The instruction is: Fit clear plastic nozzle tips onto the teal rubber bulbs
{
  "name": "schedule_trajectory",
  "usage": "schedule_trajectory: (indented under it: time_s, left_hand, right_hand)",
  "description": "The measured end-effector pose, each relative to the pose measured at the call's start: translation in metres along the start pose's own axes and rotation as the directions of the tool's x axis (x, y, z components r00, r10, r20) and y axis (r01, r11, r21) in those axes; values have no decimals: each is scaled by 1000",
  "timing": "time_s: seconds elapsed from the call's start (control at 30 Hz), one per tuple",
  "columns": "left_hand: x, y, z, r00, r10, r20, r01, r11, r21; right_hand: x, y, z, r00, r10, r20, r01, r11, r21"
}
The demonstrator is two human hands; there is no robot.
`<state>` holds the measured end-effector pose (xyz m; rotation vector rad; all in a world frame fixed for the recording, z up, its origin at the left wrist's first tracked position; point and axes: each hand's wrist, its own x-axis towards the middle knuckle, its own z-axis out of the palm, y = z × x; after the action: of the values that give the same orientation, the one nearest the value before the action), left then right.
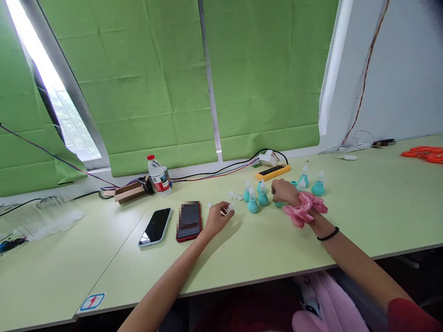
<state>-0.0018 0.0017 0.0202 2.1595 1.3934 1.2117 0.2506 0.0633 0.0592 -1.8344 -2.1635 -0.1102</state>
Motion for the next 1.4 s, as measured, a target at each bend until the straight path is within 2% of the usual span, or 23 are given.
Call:
schedule_trajectory:
  time_s: [0.07,0.13,0.2,0.3,0.33,0.37,0.43,0.5,0.57,0.67,0.8,0.9,1.0,1.13,1.23,1.3,1.4]
  left_hand:
    - [1,2,-1,1000,-17,-23,16,999,-50]
    - [1,2,-1,999,-31,-25,29,995,-94]
    - [1,1,0,999,-49,-11,47,990,-131]
    - [1,-2,3,996,-83,37,88,978,-191]
    - [1,-3,3,994,-92,53,101,971,-216]
    - [1,-4,4,993,-101,65,114,963,-243]
    - [1,-5,5,988,-121,93,144,942,-304]
    - [2,-6,5,981,-141,137,183,911,-369]
    - [4,-7,6,973,-153,174,214,882,-421]
    - [6,-9,7,973,-125,192,201,869,-452]
    - [5,-11,9,979,-48,200,121,919,-375]
    - [2,-10,10,982,-29,189,85,953,-292]
    - [1,-10,9,985,-30,169,73,965,-252]
    - [3,-8,4,974,1,227,62,960,-272]
    - [4,-6,0,958,28,285,57,956,-288]
    - [5,-3,-3,951,4,310,88,955,-282]
    - [5,1,-5,943,-92,320,207,915,-346]
  right_hand:
    - [1,4,-6,991,-75,114,58,987,151]
    - [-1,6,-16,948,-201,247,97,921,378]
    - [-6,4,-28,871,-355,338,115,818,563]
    - [-18,-9,-44,720,-584,375,155,662,734]
    - [-22,-16,-47,690,-626,363,159,621,768]
    - [-25,-24,-46,680,-648,342,156,585,796]
    - [-30,-43,-36,703,-658,271,149,508,849]
    - [-35,-62,-16,756,-636,155,167,416,894]
    - [-40,-81,10,808,-589,19,234,350,907]
    - [-50,-102,40,898,-417,-138,303,359,883]
    - [-56,-109,52,947,-233,-221,294,348,890]
    - [-56,-108,52,961,-164,-224,266,311,912]
    - [-56,-107,52,955,-191,-228,278,302,912]
    - [-56,-105,50,943,-219,-251,318,363,876]
    - [-55,-102,47,928,-287,-239,347,428,835]
    - [-54,-102,46,922,-314,-225,352,442,825]
    - [-55,-103,45,925,-287,-249,355,418,836]
